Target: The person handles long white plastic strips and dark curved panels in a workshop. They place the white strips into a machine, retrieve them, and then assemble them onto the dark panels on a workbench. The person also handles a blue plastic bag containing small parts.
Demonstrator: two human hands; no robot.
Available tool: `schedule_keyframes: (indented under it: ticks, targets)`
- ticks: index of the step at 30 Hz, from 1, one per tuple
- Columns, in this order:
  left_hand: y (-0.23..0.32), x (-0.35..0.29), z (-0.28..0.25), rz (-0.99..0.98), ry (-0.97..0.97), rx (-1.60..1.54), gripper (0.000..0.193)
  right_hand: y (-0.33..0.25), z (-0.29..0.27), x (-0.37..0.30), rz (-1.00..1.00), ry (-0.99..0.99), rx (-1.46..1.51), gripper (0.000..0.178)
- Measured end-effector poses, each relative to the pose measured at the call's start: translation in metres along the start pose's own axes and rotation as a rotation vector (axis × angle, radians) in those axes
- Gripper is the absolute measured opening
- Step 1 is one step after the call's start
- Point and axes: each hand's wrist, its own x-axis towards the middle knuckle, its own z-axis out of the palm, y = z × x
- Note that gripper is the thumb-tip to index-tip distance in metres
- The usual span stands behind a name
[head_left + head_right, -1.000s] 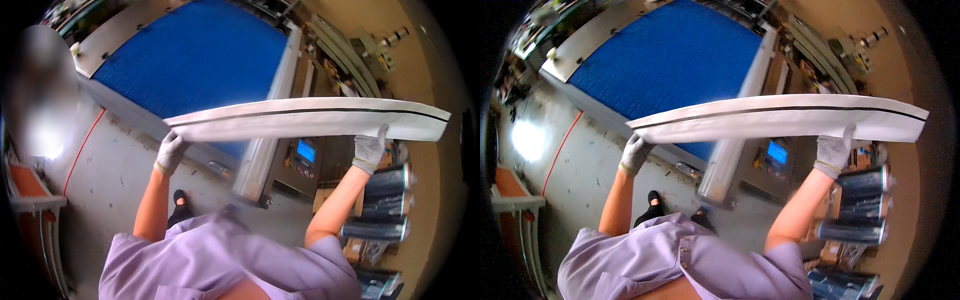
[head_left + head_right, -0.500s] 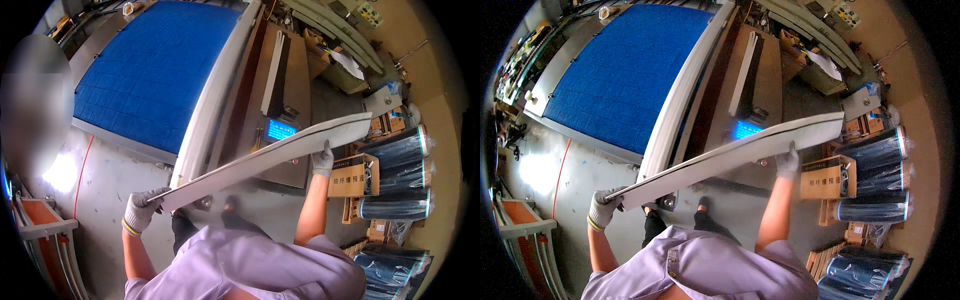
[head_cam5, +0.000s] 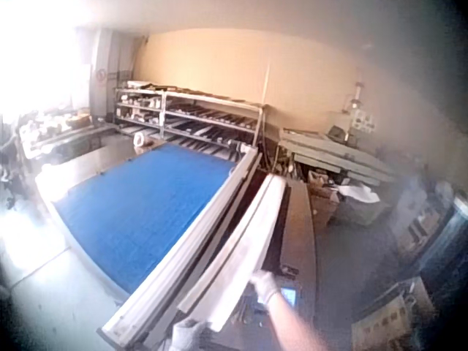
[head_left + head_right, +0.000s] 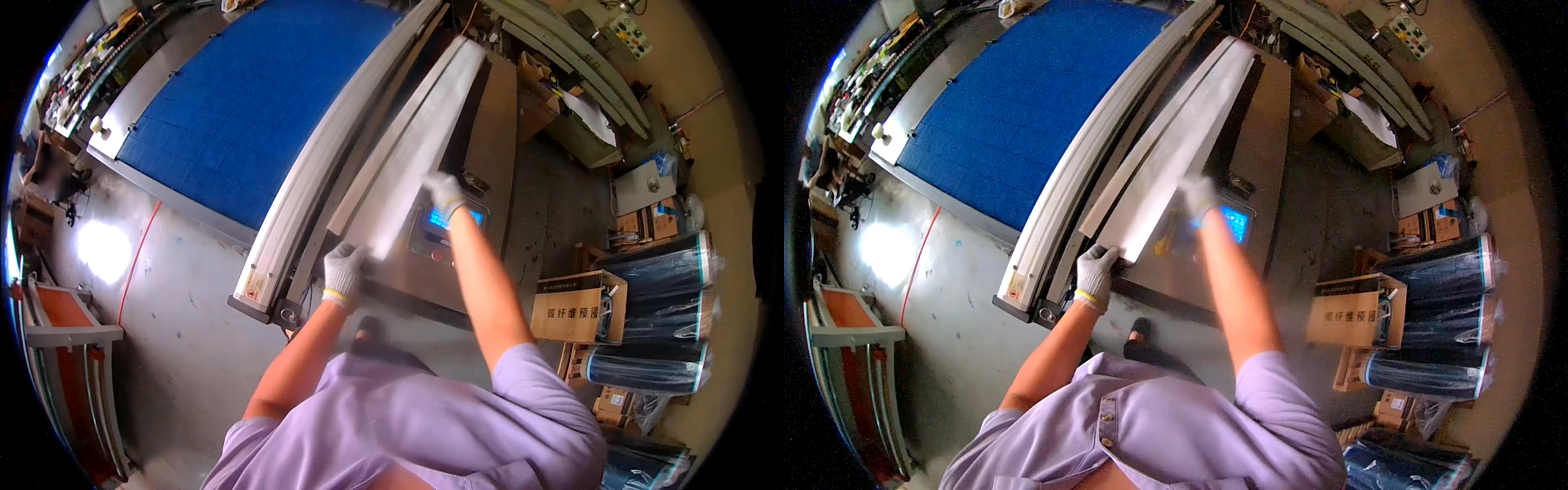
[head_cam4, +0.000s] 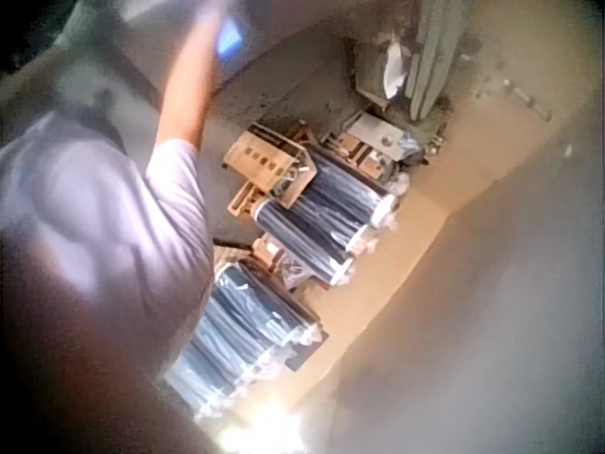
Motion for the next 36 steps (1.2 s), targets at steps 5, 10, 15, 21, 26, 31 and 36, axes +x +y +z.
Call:
schedule_keyframes:
  ticks: [5,10,15,21,26,31,36]
  targets:
    - [-0.093,0.042,-0.010,-0.128,0.125,-0.003,0.010,0.048,0.062,-0.043,0.598,-0.144,-0.079,0.023]
    - [-0.155,0.055,-0.023,-0.375,0.158,-0.208,0.011,0.103,0.071,-0.034,0.129,-0.175,-1.005,0.028]
    - [-0.206,0.122,-0.090,-0.294,0.306,-0.434,0.017,0.133,0.154,0.001,0.317,-0.133,-0.573,0.024]
    - [-0.129,0.077,-0.041,-0.280,0.504,0.016,0.037,0.252,0.151,0.059,-0.135,-0.469,-1.231,0.033]
    - [-0.115,0.037,-0.084,-0.243,0.675,-0.169,0.042,0.128,0.215,0.034,0.151,-0.622,-0.929,0.032]
    - [-0.166,0.071,-0.107,-0.289,0.541,-0.110,0.053,0.143,0.194,0.023,0.253,-0.483,-0.748,0.034]
    - [-0.108,0.063,-0.066,-0.212,0.734,0.240,0.055,0.134,0.200,0.017,0.357,-0.492,-0.739,0.036]
